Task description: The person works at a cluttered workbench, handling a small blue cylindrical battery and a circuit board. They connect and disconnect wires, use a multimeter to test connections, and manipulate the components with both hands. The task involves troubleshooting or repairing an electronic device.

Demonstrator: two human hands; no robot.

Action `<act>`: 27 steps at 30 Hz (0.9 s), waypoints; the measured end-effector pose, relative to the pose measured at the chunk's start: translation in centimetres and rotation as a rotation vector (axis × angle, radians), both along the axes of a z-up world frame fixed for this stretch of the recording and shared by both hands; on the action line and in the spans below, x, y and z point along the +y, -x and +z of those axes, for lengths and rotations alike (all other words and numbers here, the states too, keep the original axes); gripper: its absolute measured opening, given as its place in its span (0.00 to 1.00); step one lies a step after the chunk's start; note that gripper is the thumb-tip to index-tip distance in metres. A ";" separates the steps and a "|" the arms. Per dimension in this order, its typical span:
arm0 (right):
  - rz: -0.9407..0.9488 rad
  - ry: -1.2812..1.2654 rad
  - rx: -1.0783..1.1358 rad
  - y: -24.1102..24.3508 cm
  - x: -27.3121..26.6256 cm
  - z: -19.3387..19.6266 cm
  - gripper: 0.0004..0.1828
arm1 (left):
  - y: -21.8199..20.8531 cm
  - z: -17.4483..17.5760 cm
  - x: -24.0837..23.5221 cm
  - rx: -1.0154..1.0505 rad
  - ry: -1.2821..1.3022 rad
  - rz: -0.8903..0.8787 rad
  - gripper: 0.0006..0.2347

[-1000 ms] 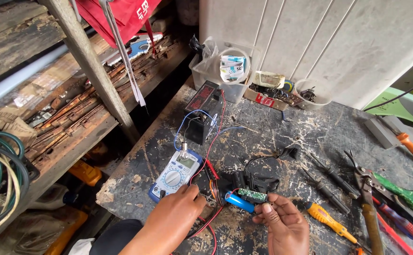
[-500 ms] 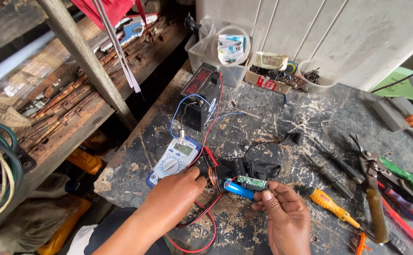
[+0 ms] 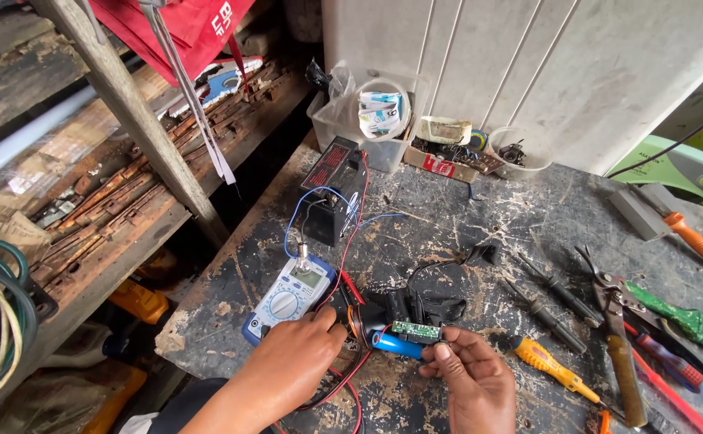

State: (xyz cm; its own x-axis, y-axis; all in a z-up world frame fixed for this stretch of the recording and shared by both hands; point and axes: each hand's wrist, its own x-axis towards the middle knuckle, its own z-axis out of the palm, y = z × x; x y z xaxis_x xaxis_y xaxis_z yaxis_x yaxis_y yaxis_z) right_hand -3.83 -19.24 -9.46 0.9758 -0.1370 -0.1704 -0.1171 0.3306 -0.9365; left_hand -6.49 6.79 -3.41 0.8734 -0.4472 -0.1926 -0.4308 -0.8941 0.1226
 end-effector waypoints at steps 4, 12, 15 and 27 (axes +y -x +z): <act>0.003 -0.003 -0.036 0.0 -0.1 -0.5 0.16 | 0.2 -0.1 -0.1 -0.038 0.038 0.024 0.08; -0.024 -0.003 -0.069 0.2 0.0 -0.5 0.15 | 1.5 3.2 -0.2 0.157 0.641 0.478 0.05; -0.051 -0.023 -0.046 0.6 0.2 0.4 0.17 | 2.1 3.2 -1.3 0.237 0.836 0.631 0.10; 0.010 -0.069 -0.269 1.1 -0.9 -2.1 0.21 | 2.7 2.5 -5.6 0.519 1.393 0.896 0.03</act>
